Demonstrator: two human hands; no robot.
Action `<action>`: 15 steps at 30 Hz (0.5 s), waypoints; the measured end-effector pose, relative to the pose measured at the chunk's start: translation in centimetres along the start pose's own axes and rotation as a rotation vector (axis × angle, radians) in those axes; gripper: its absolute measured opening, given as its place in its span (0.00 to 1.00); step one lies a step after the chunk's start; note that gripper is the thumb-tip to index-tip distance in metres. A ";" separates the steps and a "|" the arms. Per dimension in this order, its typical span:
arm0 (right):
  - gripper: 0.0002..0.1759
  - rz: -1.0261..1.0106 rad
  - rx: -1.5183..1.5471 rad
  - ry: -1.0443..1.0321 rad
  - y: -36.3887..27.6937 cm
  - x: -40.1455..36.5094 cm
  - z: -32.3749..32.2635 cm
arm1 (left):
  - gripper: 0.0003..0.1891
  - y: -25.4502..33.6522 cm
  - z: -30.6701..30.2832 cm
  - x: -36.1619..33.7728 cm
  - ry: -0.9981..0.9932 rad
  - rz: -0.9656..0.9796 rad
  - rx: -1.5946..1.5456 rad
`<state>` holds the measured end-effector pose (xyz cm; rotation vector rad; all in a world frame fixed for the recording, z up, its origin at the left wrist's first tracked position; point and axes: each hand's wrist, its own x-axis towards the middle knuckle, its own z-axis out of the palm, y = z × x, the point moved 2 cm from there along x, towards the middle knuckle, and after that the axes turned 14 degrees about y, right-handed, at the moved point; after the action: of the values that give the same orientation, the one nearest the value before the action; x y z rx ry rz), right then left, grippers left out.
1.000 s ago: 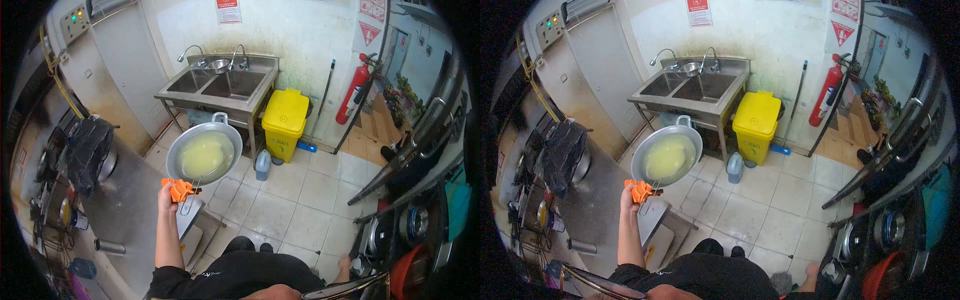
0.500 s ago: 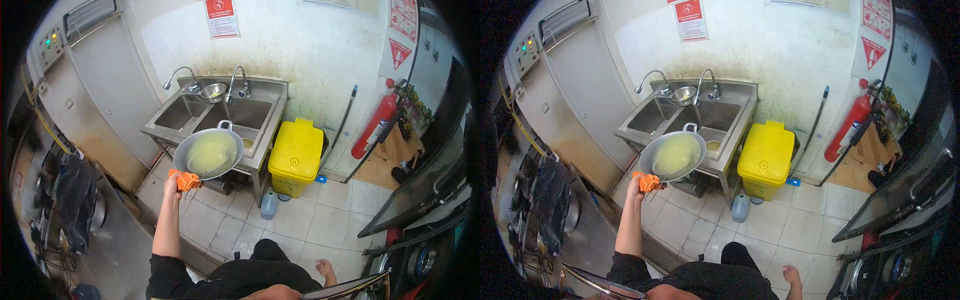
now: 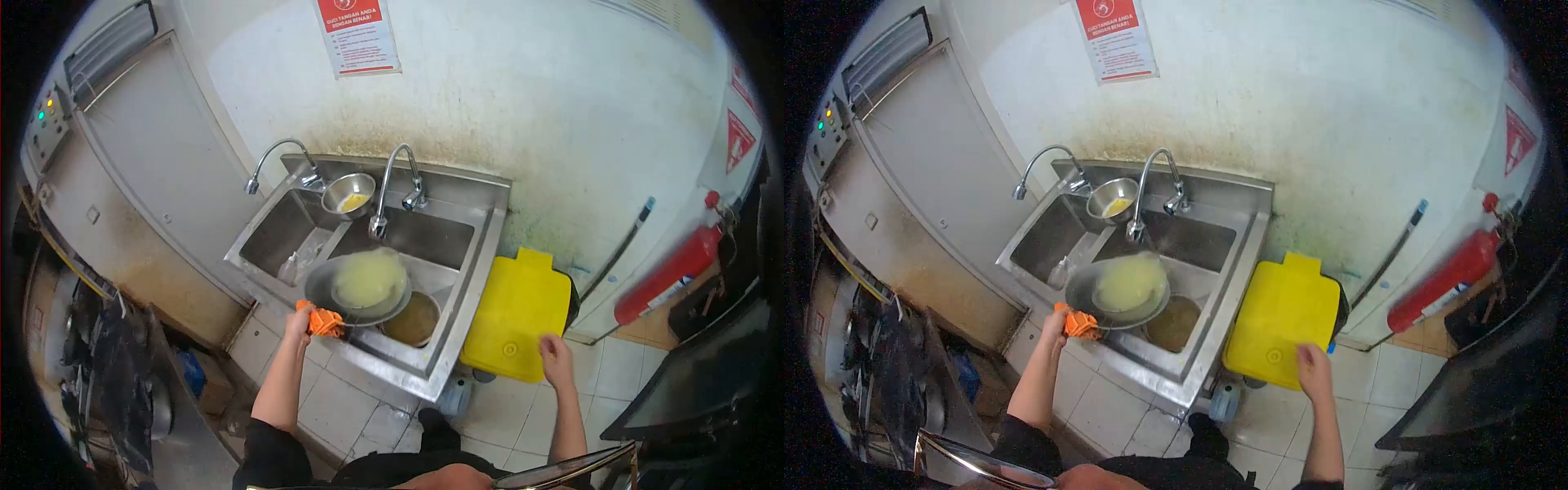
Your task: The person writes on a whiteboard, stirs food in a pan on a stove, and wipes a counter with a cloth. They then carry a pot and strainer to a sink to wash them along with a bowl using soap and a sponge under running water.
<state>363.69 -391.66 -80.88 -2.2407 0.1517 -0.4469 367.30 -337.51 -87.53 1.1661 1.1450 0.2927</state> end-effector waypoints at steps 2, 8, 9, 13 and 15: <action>0.11 -0.075 0.166 -0.140 -4.8 6.7 7.5 | 0.12 0.6 1.9 2.2 0.006 0.028 0.057; 0.22 0.018 0.224 -0.324 -6.3 21.9 33.6 | 0.12 0.3 6.0 10.1 0.065 0.313 0.629; 0.24 0.055 0.173 -0.316 -6.6 23.6 36.3 | 0.12 1.0 6.3 9.6 0.076 0.298 0.633; 0.26 0.744 0.558 -0.419 -6.7 27.1 43.7 | 0.17 4.7 11.2 8.1 0.063 0.576 1.117; 0.24 0.844 0.737 -0.445 -6.8 27.2 45.6 | 0.17 5.3 12.8 8.3 0.073 0.710 1.233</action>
<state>405.38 -361.55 -95.63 -1.3291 0.5621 0.4030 383.43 -336.69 -88.42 2.6755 0.8940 0.1369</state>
